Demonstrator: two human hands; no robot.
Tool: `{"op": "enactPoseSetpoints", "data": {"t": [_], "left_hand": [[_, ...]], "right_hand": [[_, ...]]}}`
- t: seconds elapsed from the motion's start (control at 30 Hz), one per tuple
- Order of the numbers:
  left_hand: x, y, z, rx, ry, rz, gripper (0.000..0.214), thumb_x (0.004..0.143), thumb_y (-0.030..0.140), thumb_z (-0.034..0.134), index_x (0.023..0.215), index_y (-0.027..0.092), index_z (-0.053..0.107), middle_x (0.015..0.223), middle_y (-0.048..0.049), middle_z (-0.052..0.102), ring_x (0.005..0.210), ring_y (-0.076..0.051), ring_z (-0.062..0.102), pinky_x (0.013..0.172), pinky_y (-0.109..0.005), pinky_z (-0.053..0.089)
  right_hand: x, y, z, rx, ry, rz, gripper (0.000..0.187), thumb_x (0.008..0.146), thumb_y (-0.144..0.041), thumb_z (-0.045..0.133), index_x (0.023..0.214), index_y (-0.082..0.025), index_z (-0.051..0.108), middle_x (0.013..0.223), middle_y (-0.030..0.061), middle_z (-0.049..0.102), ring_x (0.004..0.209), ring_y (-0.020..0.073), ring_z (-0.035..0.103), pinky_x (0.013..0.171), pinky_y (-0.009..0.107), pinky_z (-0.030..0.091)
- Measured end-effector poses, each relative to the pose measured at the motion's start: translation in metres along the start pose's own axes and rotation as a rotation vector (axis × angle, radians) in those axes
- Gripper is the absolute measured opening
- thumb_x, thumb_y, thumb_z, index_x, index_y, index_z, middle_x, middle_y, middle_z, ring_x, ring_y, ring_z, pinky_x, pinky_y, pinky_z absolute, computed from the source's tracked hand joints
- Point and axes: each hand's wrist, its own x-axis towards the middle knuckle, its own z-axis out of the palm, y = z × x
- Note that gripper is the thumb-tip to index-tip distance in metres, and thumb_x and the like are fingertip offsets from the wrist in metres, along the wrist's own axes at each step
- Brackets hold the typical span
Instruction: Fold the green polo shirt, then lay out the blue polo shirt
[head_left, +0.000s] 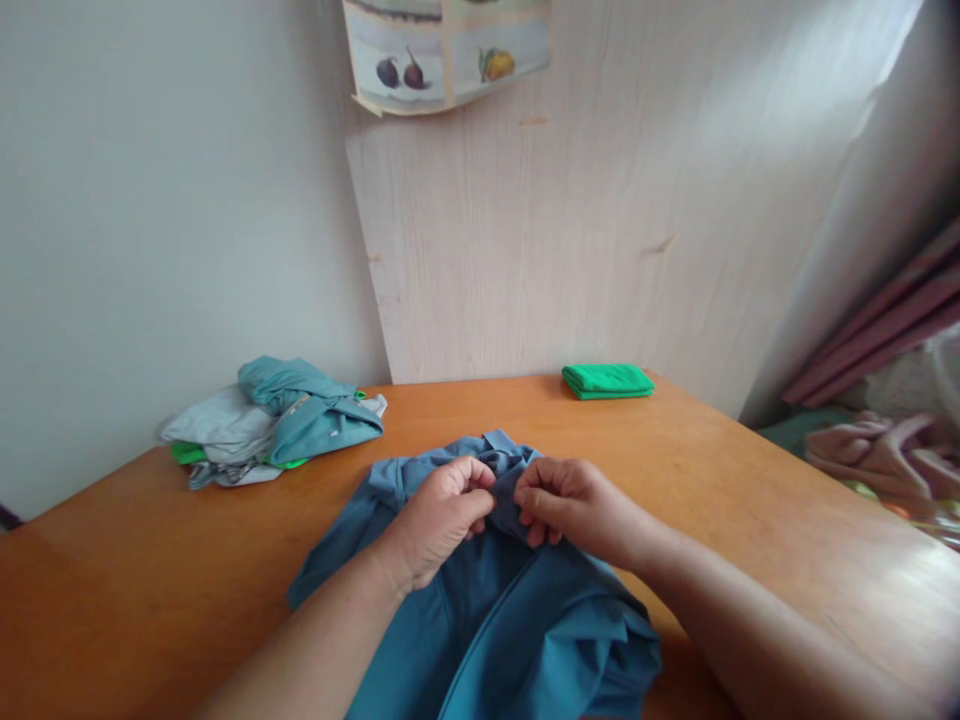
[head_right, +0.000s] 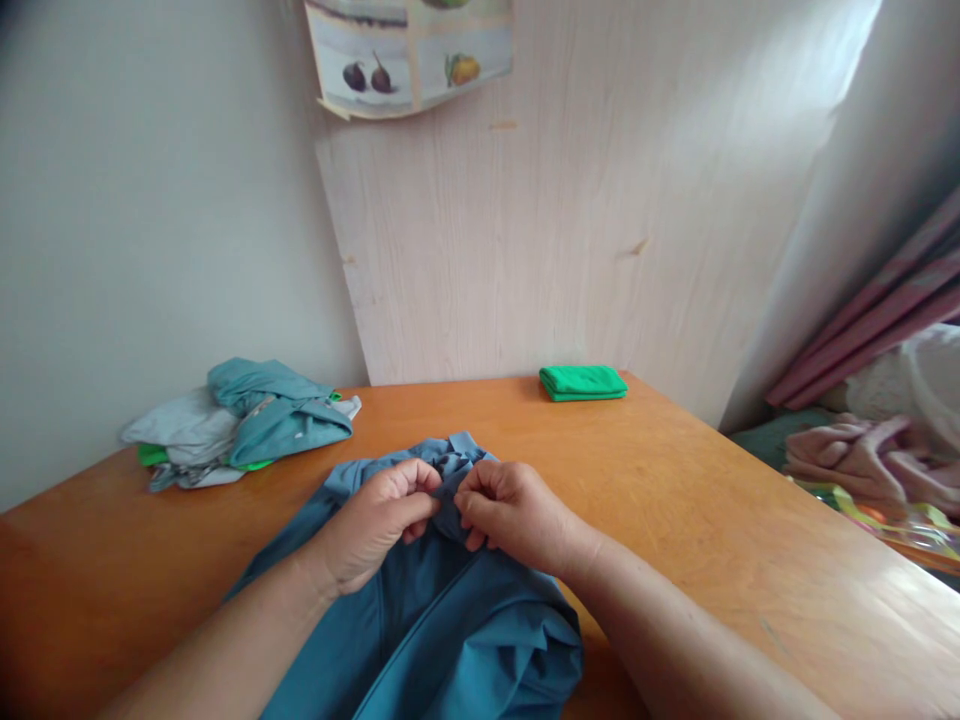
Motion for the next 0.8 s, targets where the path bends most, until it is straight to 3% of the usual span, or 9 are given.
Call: {"op": "enactPoseSetpoints", "data": {"t": [0.2,0.5,0.8], "left_hand": [[0.000,-0.002,-0.003,-0.003,0.005,-0.041,0.018,0.080,0.032,0.064,0.089,0.017,0.061,0.066,0.0048,0.054,0.056,-0.009,0.047,0.054,-0.022,0.036],[-0.001,0.001,0.000,-0.032,-0.040,-0.025,0.020,0.082,0.036,0.066,0.087,0.017,0.060,0.068,0.0039,0.055,0.061,-0.010,0.048,0.059,-0.023,0.036],[-0.002,0.003,0.002,-0.057,-0.062,-0.044,0.018,0.082,0.033,0.065,0.086,0.017,0.058,0.068,0.0033,0.055,0.064,-0.011,0.048,0.059,-0.023,0.033]], "right_hand": [[0.005,0.007,0.001,-0.005,0.036,0.005,0.013,0.084,-0.032,0.063,0.082,-0.019,0.061,0.067,-0.0016,0.064,0.061,0.0130,0.064,0.052,0.022,0.047],[0.010,0.012,0.004,0.032,0.074,0.036,0.021,0.082,-0.038,0.066,0.080,-0.018,0.059,0.065,-0.0031,0.059,0.057,0.0117,0.059,0.049,0.022,0.041],[0.010,0.008,0.007,-0.059,0.101,-0.004,0.011,0.081,-0.028,0.059,0.076,-0.019,0.055,0.062,-0.0043,0.056,0.053,0.0107,0.055,0.048,0.022,0.039]]}}
